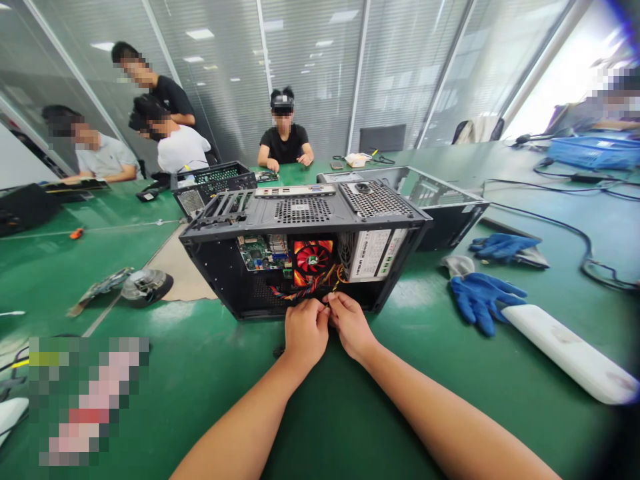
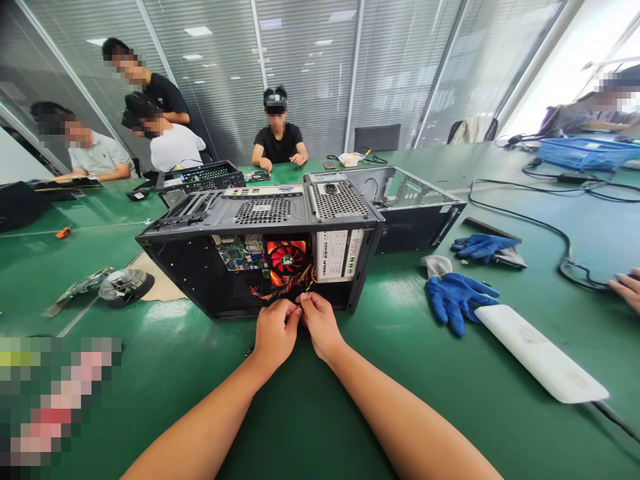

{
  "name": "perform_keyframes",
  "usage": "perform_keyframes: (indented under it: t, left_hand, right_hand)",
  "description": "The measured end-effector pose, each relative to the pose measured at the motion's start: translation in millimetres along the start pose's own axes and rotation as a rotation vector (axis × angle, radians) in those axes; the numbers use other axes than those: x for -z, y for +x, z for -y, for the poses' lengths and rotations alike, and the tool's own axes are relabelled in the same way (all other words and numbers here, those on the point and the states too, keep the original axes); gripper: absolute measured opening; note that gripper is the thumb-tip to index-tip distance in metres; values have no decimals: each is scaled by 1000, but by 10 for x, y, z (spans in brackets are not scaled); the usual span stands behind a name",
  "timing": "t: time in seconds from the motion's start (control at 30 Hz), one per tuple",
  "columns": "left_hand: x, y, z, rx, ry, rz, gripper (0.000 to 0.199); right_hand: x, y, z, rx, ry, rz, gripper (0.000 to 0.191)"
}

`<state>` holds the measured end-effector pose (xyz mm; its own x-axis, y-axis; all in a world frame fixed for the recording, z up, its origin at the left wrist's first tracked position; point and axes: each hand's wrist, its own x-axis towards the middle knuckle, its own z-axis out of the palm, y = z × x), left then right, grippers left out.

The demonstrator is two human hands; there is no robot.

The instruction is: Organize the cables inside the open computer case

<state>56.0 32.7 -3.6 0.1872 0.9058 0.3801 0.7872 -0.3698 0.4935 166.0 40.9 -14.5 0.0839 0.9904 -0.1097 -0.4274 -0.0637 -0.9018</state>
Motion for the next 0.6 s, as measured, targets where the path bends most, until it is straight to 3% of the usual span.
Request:
perform_keyframes:
  t: [0.3, 0.6]
  left_hand:
    - [5, 21, -22, -10, -31, 39, 16]
    - [-40, -36, 9, -53, -36, -23, 11]
  right_hand:
    - [3, 11, -22, 23, -34, -30, 47]
    - [-7, 11, -14, 39, -46, -49, 47]
